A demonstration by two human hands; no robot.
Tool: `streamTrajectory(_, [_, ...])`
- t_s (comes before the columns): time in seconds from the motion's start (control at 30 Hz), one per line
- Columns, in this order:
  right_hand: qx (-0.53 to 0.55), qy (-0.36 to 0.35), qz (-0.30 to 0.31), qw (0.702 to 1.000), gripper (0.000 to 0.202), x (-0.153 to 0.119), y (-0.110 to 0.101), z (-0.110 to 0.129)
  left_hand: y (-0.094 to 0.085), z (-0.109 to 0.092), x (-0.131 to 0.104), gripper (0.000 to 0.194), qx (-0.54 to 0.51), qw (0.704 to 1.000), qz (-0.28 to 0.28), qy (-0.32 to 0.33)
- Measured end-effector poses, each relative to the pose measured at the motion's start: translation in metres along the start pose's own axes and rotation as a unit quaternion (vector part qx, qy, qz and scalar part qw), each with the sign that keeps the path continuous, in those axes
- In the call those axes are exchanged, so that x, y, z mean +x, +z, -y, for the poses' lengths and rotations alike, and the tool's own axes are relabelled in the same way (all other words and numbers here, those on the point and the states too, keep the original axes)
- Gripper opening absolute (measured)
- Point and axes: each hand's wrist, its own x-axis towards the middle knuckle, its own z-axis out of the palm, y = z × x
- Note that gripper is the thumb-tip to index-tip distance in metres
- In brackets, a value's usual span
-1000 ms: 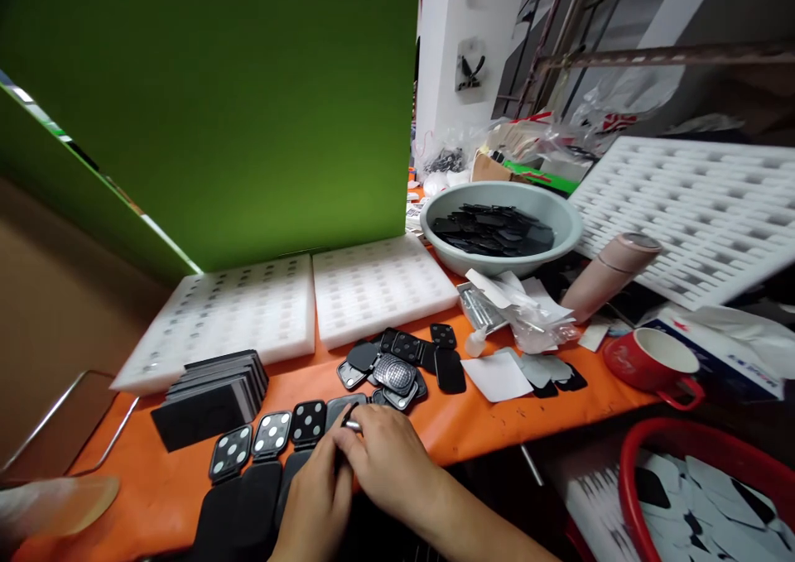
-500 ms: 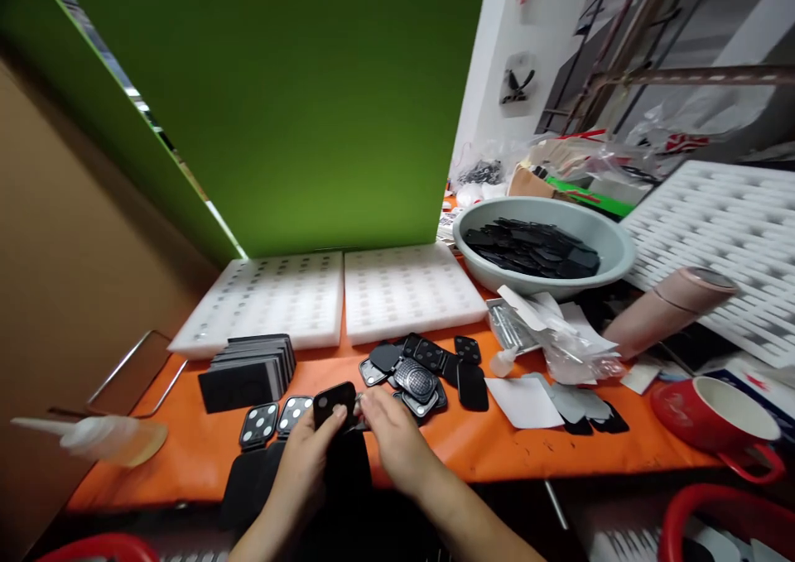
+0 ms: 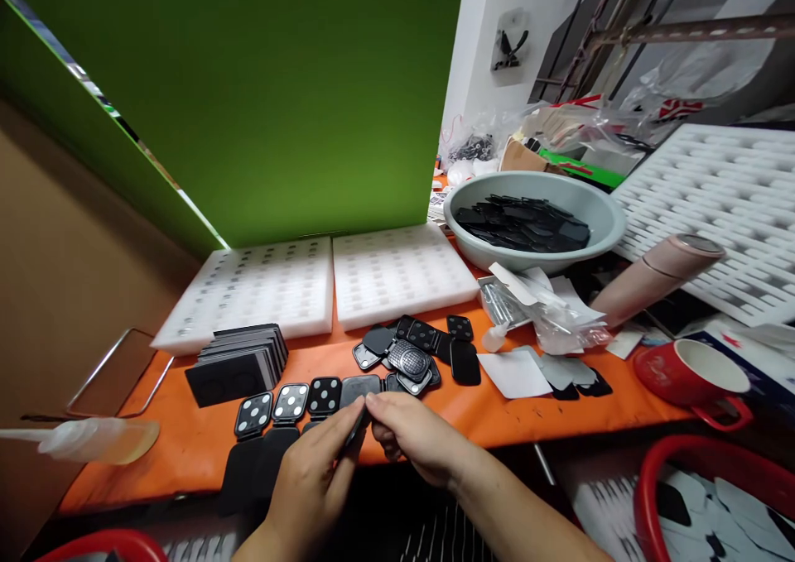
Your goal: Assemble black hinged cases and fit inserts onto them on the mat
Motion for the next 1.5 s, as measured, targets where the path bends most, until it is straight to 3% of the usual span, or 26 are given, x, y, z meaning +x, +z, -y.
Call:
streamTrajectory(0.13, [0.096,-0.013,-0.059,0.994,0.042,0.006,0.004,-0.01,0.006,-0.003,-0.003,0.054,0.008,1.0,0.012,0.007])
streamTrajectory(0.3, [0.171,-0.047,-0.099,0.979,0.047,0.013,0.01,-0.028,0.013,-0.001,-0.003,0.044,-0.098,0.99,0.034,-0.1])
streamTrajectory(0.37, [0.18,-0.046,-0.086,0.979,0.046,0.012,0.009,-0.029,0.016,0.004,0.0,0.033,-0.177,0.962,0.019,-0.208])
streamTrajectory(0.47, [0.2,-0.024,-0.045,0.979,0.045,0.008,0.006,-0.025,0.02,0.012,0.005,0.03,-0.293,0.873,-0.053,-0.386])
streamTrajectory(0.53, [0.179,-0.01,-0.023,0.984,0.042,0.006,0.005,-0.023,0.021,0.015,0.006,0.034,-0.334,0.833,-0.085,-0.433])
streamTrajectory(0.6, [0.12,-0.009,-0.019,0.993,0.039,0.006,0.006,-0.022,0.02,0.015,0.005,0.033,-0.332,0.836,-0.093,-0.427])
streamTrajectory(0.7, [0.044,-0.011,-0.044,0.998,0.042,0.005,0.009,-0.025,0.018,0.009,-0.001,0.028,-0.29,0.877,-0.082,-0.376])
streamTrajectory(0.8, [0.06,0.028,-0.048,0.997,0.045,0.001,0.009,-0.032,0.016,0.001,-0.01,0.024,-0.243,0.933,-0.052,-0.26])
streamTrajectory(0.9, [0.126,0.088,-0.028,0.988,0.046,-0.007,0.005,-0.041,0.015,-0.006,-0.016,0.031,-0.219,0.964,-0.03,-0.15])
streamTrajectory(1.0, [0.184,0.121,-0.023,0.975,0.045,-0.013,0.0,-0.046,0.015,-0.012,-0.018,0.035,-0.224,0.967,-0.029,-0.115])
streamTrajectory(1.13, [0.232,0.178,-0.01,0.956,0.038,-0.014,-0.005,-0.045,0.013,-0.018,-0.018,0.032,-0.237,0.962,-0.051,-0.123])
streamTrajectory(1.27, [0.3,0.226,-0.026,0.927,0.032,-0.013,-0.005,-0.045,0.012,-0.023,-0.023,0.038,-0.266,0.955,-0.034,-0.128])
streamTrajectory(1.5, [0.34,0.16,-0.089,0.922,0.044,-0.011,0.011,-0.053,0.017,-0.027,-0.028,0.04,-0.307,0.941,-0.053,-0.134])
